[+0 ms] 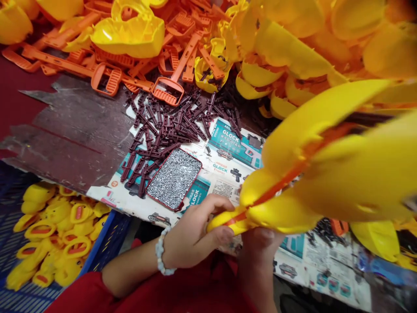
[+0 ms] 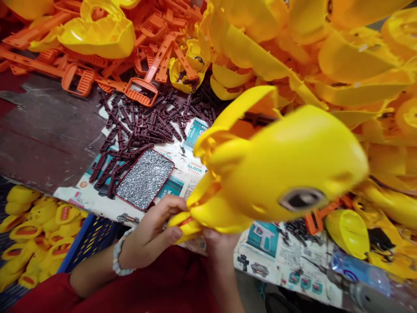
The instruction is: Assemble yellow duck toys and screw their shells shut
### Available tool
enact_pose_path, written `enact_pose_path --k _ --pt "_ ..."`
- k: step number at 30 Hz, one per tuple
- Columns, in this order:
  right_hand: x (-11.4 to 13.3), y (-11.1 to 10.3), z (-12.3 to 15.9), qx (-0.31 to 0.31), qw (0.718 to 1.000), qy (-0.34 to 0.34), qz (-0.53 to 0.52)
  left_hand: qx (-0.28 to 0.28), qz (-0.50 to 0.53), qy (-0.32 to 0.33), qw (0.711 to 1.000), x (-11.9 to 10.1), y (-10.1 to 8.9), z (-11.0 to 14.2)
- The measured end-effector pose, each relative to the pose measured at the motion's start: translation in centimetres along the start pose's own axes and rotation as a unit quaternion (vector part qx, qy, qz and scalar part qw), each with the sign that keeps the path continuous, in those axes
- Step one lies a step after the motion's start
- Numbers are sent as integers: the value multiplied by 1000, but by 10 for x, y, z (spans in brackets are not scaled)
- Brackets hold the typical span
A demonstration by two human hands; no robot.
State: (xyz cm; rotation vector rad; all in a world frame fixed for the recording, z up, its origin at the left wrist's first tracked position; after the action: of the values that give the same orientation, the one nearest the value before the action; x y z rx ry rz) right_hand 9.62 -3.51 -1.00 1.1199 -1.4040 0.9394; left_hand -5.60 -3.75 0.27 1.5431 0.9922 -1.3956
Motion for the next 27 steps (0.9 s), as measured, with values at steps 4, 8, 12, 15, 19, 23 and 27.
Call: enact_pose_path --k 4,8,12,15,19,23,27 --pt "25 11 -24 44 997 -15 55 -10 -28 -11 999 8 12 0" --pt "31 14 -37 64 991 -9 120 -40 103 -84 990 23 21 0" --pt "18 15 -33 -27 994 -83 65 -67 106 -95 988 28 23 -2" --pt "17 14 -31 -110 985 -133 16 -79 106 -129 983 27 24 -6" --pt "35 -7 -38 -79 993 -65 -65 -117 99 -158 975 28 23 -9" --pt "39 -55 -53 -86 996 -29 24 -91 30 -174 980 23 14 -8" --pt "11 -92 -64 -122 963 18 241 -49 -67 -161 984 13 0 -5"
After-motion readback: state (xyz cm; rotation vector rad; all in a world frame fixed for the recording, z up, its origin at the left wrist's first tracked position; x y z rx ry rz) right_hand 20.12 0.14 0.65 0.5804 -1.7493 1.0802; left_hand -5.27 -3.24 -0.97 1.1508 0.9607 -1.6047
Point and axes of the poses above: each hand's wrist, its own z-axis away from the middle knuckle, its own y-axis out of the palm, x = y × z, the point moved 1 cm from there along -z, towards the middle knuckle, and after that the axes turned 1 degree about -z, right-handed, at the moved point
